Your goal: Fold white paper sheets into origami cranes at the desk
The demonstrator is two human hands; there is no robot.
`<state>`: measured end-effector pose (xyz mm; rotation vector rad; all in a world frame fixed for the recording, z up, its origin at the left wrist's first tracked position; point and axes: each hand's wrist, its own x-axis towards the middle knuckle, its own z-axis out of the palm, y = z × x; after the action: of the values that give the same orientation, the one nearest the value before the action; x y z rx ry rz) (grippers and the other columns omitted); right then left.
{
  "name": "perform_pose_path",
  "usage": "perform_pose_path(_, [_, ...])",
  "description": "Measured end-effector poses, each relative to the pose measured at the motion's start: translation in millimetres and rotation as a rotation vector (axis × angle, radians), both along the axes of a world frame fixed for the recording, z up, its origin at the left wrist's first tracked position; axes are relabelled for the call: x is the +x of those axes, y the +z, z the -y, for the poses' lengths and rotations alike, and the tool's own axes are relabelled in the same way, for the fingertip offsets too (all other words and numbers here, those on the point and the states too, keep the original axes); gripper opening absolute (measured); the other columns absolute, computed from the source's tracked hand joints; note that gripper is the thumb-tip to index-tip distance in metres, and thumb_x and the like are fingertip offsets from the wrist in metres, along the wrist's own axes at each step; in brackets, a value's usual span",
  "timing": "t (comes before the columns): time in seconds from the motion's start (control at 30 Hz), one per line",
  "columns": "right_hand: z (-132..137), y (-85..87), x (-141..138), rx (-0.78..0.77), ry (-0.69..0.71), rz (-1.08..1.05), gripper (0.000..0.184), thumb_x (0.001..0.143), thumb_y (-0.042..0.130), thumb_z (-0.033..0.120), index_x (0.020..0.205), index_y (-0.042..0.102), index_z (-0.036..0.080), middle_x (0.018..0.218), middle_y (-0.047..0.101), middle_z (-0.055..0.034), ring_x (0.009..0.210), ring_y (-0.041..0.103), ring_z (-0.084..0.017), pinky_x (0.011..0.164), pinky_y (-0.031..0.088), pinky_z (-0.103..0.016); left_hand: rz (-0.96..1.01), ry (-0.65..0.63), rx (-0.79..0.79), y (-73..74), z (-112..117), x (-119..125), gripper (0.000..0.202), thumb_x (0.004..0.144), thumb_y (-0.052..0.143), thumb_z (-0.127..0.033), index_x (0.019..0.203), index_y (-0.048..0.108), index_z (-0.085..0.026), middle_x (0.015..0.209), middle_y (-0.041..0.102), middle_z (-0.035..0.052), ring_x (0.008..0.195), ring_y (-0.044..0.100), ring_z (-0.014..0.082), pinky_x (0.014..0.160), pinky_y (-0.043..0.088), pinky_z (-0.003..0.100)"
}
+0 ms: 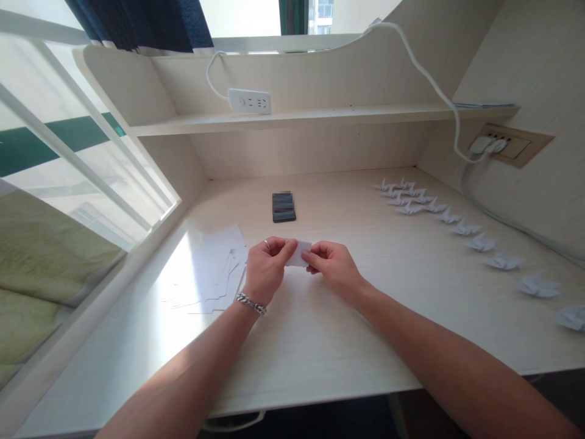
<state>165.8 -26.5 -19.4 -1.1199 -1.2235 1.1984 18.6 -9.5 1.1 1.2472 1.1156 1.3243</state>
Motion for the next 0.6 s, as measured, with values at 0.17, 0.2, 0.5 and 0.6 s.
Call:
perform_pose_path(0.17, [-0.1, 0.4, 1.6, 0.058, -0.103, 0.029, 0.025, 0.077, 0.069, 0.042, 0.071, 0.062, 0.018, 0.060, 0.060, 0.0005, 0.058, 0.055, -0.015, 0.059, 0.043, -0.028, -0.014, -0.035, 0.018, 1.3, 0.1, -0.5, 0.031, 0.065, 0.081, -0.040, 0.070, 0.067, -0.013, 0.064, 0.067, 0.0022, 0.058, 0.058, 0.0119, 0.056, 0.046, 0.025])
perform_pose_path(0.2, [-0.1, 1.0, 2.3, 0.077, -0.126, 0.046, 0.025, 0.078, 0.067, 0.042, 0.073, 0.063, 0.018, 0.062, 0.060, -0.0001, 0.060, 0.055, -0.015, 0.060, 0.044, -0.029, -0.020, -0.042, 0.009, 1.2, -0.1, -0.7, 0.030, 0.065, 0.081, -0.040, 0.071, 0.067, -0.013, 0.062, 0.066, 0.0017, 0.057, 0.057, 0.0117, 0.056, 0.046, 0.025])
perform_pose_path(0.5, [4.5, 6.7, 9.3, 0.249, -0.209, 0.376, 0.019, 0.085, 0.057, 0.035, 0.075, 0.064, 0.021, 0.075, 0.065, -0.0024, 0.071, 0.056, -0.018, 0.066, 0.041, -0.030, -0.253, -0.317, -0.013, -2.3, -0.9, -4.3, 0.024, 0.071, 0.075, -0.034, 0.066, 0.059, -0.016, 0.060, 0.062, 0.0005, 0.056, 0.056, 0.0118, 0.054, 0.041, 0.023])
perform_pose_path(0.6, [5.1, 7.4, 9.4, 0.246, -0.166, 0.389, 0.017, 0.085, 0.058, 0.034, 0.077, 0.066, 0.021, 0.076, 0.067, -0.0024, 0.071, 0.057, -0.018, 0.067, 0.042, -0.030, -0.296, -0.309, 0.050, -4.2, -0.6, -4.5, 0.025, 0.076, 0.071, -0.035, 0.065, 0.058, -0.017, 0.058, 0.057, -0.0020, 0.054, 0.051, 0.0104, 0.051, 0.037, 0.023])
